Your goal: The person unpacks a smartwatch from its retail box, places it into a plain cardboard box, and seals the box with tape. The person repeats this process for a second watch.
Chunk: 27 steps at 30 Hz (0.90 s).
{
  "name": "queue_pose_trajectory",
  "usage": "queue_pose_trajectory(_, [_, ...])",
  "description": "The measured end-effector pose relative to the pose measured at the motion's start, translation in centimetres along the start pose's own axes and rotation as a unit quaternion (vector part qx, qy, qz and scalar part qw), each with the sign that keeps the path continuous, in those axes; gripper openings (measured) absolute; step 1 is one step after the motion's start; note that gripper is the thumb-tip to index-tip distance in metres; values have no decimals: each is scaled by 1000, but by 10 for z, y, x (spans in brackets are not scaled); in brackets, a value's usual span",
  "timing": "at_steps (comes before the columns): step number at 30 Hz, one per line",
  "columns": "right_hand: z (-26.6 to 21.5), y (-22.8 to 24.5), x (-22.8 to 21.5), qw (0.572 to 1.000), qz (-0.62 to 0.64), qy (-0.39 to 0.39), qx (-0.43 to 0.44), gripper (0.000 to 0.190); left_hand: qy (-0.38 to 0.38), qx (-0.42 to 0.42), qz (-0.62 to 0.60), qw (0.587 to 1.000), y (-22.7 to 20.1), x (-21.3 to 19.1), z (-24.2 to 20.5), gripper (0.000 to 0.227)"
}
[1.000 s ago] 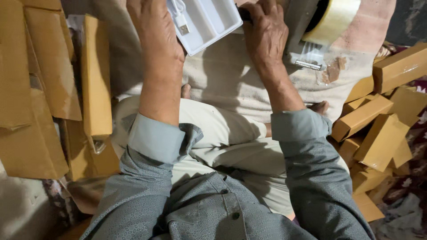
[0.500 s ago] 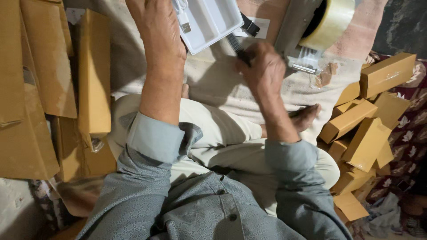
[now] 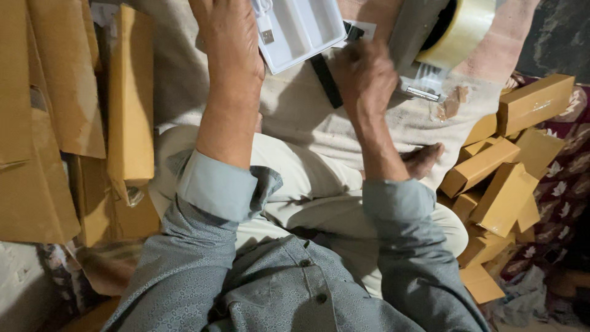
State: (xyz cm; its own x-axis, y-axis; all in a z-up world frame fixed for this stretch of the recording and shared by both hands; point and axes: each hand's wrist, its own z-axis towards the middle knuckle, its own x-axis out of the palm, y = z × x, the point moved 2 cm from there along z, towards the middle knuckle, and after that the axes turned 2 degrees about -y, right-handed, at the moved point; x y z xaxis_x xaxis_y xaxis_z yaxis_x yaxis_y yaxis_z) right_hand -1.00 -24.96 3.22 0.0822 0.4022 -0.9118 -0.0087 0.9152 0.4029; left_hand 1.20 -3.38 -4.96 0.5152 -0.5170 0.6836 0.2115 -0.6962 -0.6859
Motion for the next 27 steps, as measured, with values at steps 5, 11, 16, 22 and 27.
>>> queue_pose_trajectory(5, [-38,15,-1,999,27,38,-18,22,-23,-7,-46,999,9,6,5,22])
queue_pose_trajectory(11, [-38,14,-55,949,270,37,156,17,54,42,202,977,-34,39,-4,31])
queue_pose_trajectory(16, [-30,30,-121,908,393,-43,140,17,112,46,249,961,-36,76,-23,29])
queue_pose_trajectory(22, [28,58,-97,939,334,-73,29,15,157,-115,102,976,-27,98,-46,13])
queue_pose_trajectory(27, [32,59,-79,979,189,-68,41,11,123,-110,110,980,-16,91,-39,15])
